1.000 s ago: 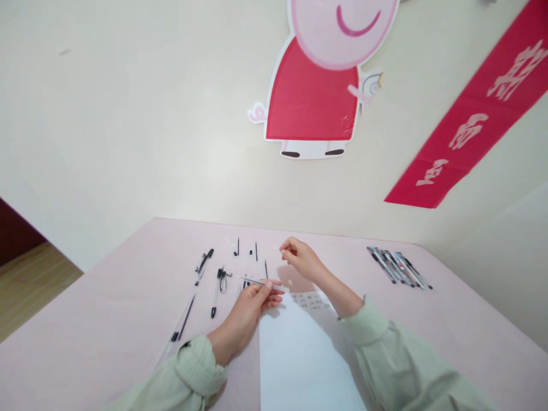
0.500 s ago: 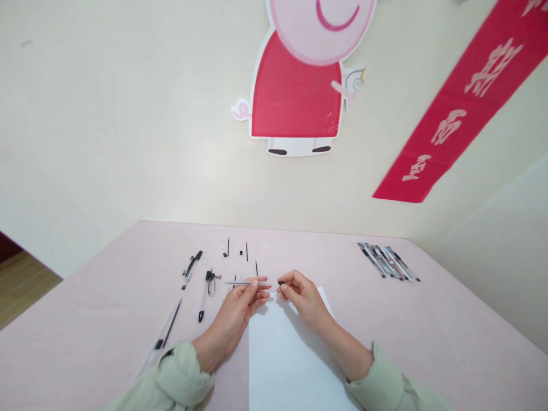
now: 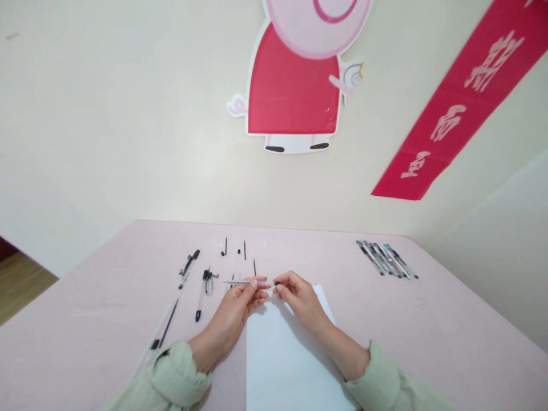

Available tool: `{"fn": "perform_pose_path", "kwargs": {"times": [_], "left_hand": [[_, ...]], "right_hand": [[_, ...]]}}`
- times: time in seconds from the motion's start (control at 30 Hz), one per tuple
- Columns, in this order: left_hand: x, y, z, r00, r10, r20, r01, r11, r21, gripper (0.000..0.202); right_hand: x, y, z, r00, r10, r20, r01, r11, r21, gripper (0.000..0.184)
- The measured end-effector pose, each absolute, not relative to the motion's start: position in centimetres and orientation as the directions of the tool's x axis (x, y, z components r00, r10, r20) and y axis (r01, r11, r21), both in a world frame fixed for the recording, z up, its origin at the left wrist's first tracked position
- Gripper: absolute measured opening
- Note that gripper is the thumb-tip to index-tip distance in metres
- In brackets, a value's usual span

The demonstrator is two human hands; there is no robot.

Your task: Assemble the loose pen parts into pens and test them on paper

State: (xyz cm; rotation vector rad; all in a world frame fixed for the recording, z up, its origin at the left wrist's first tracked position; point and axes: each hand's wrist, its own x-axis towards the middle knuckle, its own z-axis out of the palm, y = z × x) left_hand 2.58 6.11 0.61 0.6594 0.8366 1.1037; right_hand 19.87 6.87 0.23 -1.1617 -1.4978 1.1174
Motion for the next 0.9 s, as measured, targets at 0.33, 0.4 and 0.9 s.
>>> {"fn": "perform_pose_path", "kwargs": {"times": [0.33, 0.4, 0.9], "left_hand": [[2.63, 6.21, 0.22, 0.212, 0.949, -0.233, -0.487, 0.31, 0.817, 0.036], [2.61, 6.21, 0.22, 0.211, 0.949, -0.234, -0.483, 0.31, 0.819, 0.036], [2.65, 6.17, 0.37, 0.225, 0.942, -0.249, -0.47, 0.329, 0.819, 0.038]], "right_hand": [[20.06, 6.62, 0.76, -0.167, 0.966, 0.197, 0.324, 0.242, -0.915, 0.014], [20.04, 6.59, 0.89, -0.172, 0.964, 0.201, 0.338, 0.25, -0.908, 0.014], [20.16, 6.68, 0.28, -0.22, 0.958, 0.181, 0.371, 0.254, -0.893, 0.015]]}}
